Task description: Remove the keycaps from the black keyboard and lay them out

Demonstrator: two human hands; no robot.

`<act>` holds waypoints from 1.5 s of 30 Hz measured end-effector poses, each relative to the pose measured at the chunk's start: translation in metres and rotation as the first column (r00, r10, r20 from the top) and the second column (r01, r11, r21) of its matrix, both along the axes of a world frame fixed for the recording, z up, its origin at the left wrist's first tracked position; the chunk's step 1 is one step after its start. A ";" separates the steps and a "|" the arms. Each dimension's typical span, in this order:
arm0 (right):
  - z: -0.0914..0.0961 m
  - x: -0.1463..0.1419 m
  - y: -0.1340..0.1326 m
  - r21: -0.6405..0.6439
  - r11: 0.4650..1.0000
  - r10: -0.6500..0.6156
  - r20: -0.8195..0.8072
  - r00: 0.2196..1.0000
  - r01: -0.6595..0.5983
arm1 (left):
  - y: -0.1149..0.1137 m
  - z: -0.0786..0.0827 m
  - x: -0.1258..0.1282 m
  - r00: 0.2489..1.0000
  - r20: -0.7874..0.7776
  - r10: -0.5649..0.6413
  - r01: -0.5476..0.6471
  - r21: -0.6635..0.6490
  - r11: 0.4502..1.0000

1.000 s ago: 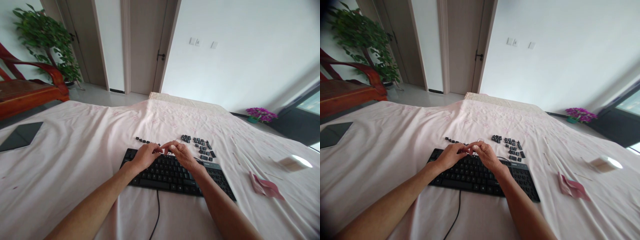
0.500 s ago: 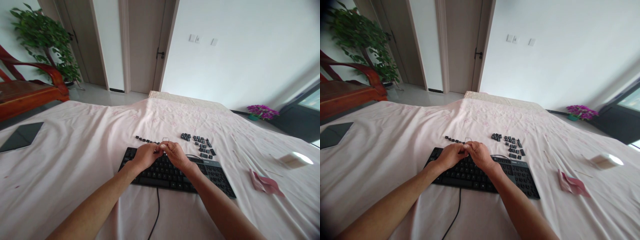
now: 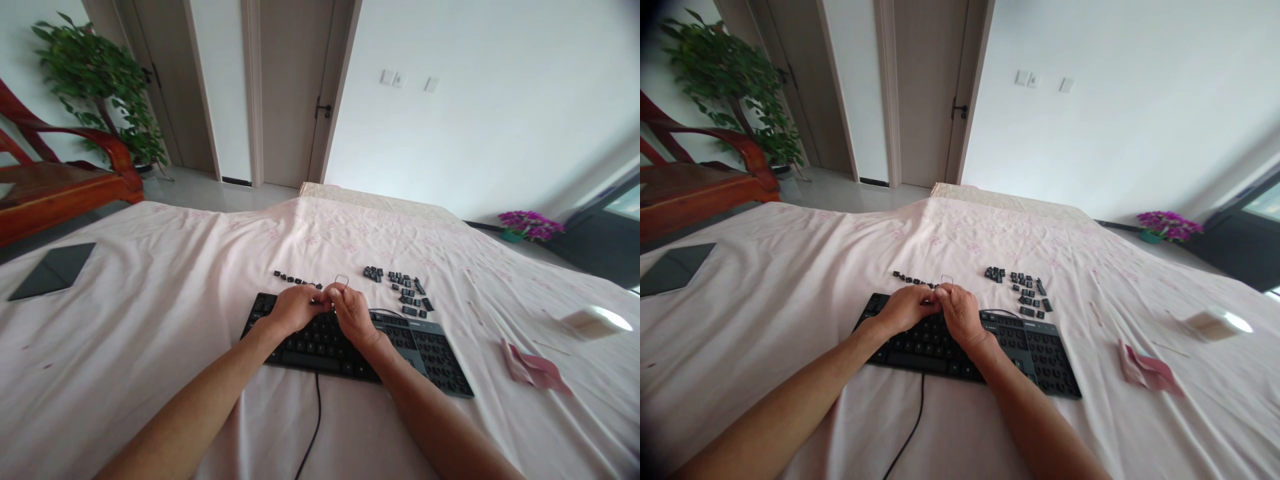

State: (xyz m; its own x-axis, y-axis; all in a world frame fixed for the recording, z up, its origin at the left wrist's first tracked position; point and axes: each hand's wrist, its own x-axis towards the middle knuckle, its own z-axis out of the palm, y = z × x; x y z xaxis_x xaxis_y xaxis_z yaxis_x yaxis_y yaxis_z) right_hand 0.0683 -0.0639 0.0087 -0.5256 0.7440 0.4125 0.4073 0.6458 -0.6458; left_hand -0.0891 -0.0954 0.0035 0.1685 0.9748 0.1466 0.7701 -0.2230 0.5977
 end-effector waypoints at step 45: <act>0.019 0.008 -0.001 -0.092 0.993 -0.107 -0.510 0.853 0.069 | 0.012 -0.014 0.007 0.854 0.520 0.016 -0.010 -0.016 1.000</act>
